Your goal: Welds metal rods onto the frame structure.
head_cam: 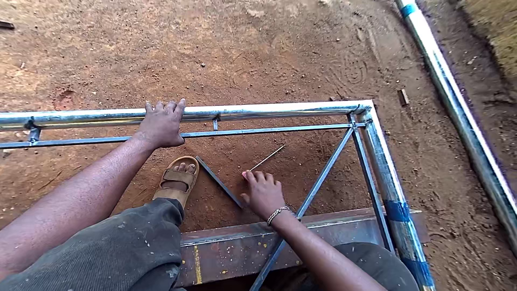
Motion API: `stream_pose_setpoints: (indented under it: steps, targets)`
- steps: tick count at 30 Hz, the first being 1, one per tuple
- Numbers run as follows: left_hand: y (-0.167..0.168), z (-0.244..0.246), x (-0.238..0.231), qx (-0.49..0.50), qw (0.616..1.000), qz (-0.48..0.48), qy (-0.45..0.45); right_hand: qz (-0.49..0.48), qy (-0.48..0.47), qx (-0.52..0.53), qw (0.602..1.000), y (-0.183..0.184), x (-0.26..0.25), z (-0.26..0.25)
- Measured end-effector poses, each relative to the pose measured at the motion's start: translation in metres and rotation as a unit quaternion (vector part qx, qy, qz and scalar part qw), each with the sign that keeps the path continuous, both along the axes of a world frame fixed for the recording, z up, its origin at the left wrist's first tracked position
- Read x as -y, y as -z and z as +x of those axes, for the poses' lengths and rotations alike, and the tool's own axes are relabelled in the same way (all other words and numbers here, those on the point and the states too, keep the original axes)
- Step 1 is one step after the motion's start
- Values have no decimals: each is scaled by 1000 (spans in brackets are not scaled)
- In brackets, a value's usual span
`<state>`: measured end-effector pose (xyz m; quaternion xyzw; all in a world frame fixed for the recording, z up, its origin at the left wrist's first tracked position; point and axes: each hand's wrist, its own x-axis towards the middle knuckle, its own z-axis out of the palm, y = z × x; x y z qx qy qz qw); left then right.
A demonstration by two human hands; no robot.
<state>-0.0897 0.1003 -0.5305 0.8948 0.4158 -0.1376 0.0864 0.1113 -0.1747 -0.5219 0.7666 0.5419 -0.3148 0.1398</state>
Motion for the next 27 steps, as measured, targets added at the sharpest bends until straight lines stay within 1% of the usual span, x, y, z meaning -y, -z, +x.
stream_pose_setpoints:
  steps: [2,4,6,7,9,11,13,14,16,19,22,23,25,27]
  targets:
    - [5,-4,7,27,999,14,10,-83,44,29,995,10,-1,14]
    - [16,-12,19,109,991,64,48,-145,67,35,987,19,-6,20]
    - [29,-17,28,185,970,107,112,-161,88,35,982,24,-9,21]
    - [33,-16,31,208,958,122,153,-164,90,36,982,24,-9,19]
    - [32,-9,35,206,946,127,215,-149,87,40,984,22,-4,17]
    - [27,-1,37,160,952,115,235,-118,101,39,987,18,2,16]
    - [26,4,37,138,958,99,230,-118,117,38,985,8,1,17]
    - [26,5,38,140,960,92,225,-100,130,34,986,1,2,17]
    - [27,6,38,155,961,80,215,-39,161,19,986,-14,6,18]
    - [30,6,36,186,958,68,210,20,185,5,982,-44,6,15]
    - [32,7,35,205,954,55,209,104,209,-22,972,-78,21,8]
    - [32,7,35,211,953,54,209,118,216,-28,969,-86,28,7]
    - [32,7,35,205,954,54,213,110,221,-38,968,-92,37,9]
    - [35,2,37,205,954,64,210,63,203,-45,976,-85,35,13]
